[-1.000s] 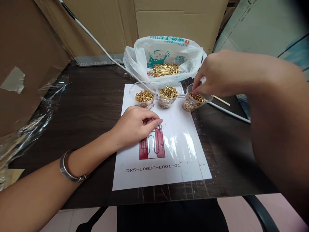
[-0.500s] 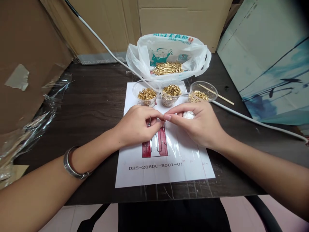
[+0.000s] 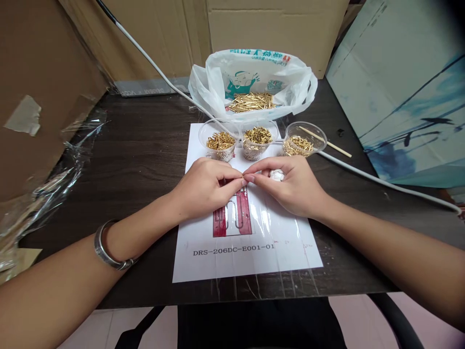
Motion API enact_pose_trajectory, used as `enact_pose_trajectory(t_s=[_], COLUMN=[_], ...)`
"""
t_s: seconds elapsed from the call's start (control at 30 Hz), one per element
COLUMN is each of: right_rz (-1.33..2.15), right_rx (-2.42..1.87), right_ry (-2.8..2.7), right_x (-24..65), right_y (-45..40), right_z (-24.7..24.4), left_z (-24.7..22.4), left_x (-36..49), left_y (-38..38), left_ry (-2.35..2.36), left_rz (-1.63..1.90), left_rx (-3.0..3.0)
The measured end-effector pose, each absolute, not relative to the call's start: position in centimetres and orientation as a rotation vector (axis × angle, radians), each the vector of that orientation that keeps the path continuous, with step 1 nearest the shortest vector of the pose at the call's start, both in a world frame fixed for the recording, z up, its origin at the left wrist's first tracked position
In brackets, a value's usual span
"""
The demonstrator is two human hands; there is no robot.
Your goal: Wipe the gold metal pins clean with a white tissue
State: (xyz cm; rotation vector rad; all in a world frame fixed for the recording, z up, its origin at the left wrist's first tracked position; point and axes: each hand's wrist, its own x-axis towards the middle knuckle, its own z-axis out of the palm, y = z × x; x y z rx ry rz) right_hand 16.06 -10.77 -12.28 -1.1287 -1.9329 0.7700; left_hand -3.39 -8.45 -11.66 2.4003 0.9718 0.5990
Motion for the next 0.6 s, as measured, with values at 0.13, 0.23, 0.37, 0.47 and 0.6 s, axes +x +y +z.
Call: enact_pose_trajectory(t_s=[0.13,0.23,0.37,0.47,0.6], right_rz=[0.740,0.803,0.839,0.840,0.835], right_rx=[-1.162,-1.167,-1.141,-1.125,-1.165], right_ry=[-1.981,-2.040,-2.074,-2.073,-2.059], right_x=[16.46,16.70,16.88,16.97,17.07], right_y=[-10.54,-10.33,-10.19,-10.14,-10.08], right_z=[-12.25,-12.11,-12.02,-12.10,-12.26], left_z=[-11.72,-11.76,-11.69,-11.61,-11.63], left_x=[-3.21,-3.18,-3.20,-3.25,-3.28], left_y=[-8.51,-8.56,-8.59,-8.59,-8.49], left_ry=[1.010,1.019,1.030,1.017,0.993], left_rz=[0.602,0.608,0.596,0.590,0.581], left_rx=[2.393,2.389,2.388,2.381,2.367])
